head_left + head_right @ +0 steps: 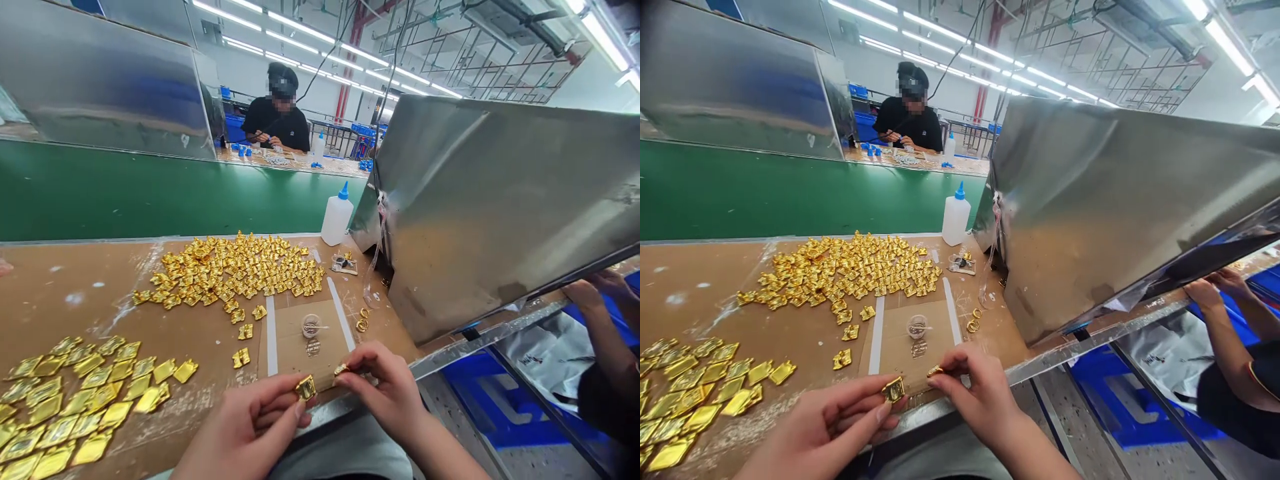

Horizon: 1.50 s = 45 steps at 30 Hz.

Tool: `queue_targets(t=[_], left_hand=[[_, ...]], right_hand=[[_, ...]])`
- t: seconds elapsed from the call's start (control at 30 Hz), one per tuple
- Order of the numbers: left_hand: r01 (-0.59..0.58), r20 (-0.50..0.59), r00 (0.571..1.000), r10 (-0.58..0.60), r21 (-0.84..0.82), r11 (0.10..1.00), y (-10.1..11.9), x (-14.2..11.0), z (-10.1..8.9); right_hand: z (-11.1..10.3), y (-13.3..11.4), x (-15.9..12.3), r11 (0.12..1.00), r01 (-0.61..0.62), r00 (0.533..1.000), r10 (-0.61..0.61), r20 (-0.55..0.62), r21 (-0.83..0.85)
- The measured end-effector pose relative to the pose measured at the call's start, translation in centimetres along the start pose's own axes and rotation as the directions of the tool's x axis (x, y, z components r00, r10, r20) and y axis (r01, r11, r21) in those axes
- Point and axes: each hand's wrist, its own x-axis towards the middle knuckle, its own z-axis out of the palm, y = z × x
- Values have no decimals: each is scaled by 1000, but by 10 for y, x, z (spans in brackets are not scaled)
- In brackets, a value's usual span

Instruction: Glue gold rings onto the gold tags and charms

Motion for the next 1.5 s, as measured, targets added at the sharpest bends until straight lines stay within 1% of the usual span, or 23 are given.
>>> queue_targets(t=[0.07, 0.17, 0.27, 0.33, 0.43, 0.53, 0.63, 0.7, 0.83, 0.97, 1.13, 1.3, 1.37, 1.4, 1.47, 1.5], left_hand=[[-35, -36, 999, 36, 22, 999, 0, 1, 2], [-73, -66, 995, 77, 55, 996, -1, 1, 2], [-71, -40, 996, 74, 75, 995, -1, 4, 5], [-74, -19, 997, 77, 102, 992, 1, 7, 9], [-112, -29, 992, 119, 178, 978, 2, 10, 15], [-172, -25, 982, 185, 268, 948, 3, 12, 19], [-193, -32, 976, 216, 338, 921, 4, 12, 20], [-188, -40, 976, 216, 353, 916, 3, 12, 21], [-178, -49, 977, 207, 346, 921, 1, 11, 23], [-168, -50, 980, 192, 313, 935, 1, 11, 24], [-164, -40, 982, 182, 284, 945, 4, 10, 25], [-168, -56, 981, 188, 249, 954, 6, 10, 27], [-156, -59, 984, 168, 169, 973, 7, 12, 28], [-139, -58, 988, 145, 98, 985, 7, 13, 28], [-62, -44, 997, 58, -106, 992, 5, 17, 29], [-16, -29, 1000, 10, -208, 978, 4, 19, 29]], right_hand=[[3, -3, -1, 1000, 17, 999, -17, -28, 14], [6, -7, -3, 995, 87, 995, -85, -42, 40], [9, -8, -6, 987, 156, 987, -154, -40, 46], [12, -8, -7, 986, 169, 985, -169, -38, 4], [18, -11, -9, 976, 186, 980, -192, -54, -111], [23, -16, -8, 941, 272, 958, -284, -33, -199], [25, -19, -6, 913, 348, 935, -354, 12, -214], [26, -19, -6, 912, 353, 934, -357, 17, -209], [28, -15, -7, 930, 314, 949, -316, 19, -191], [29, -14, -8, 937, 289, 957, -287, 37, -195], [30, -19, -6, 917, 312, 950, -309, 55, -249], [32, -20, -5, 886, 336, 940, -336, 57, -320], [32, -19, -3, 872, 356, 933, -354, 70, -337], [31, -18, -1, 860, 371, 927, -364, 88, -352], [29, -19, 3, 825, 401, 916, -373, 150, -397], [28, -21, 5, 805, 415, 910, -369, 190, -424]])
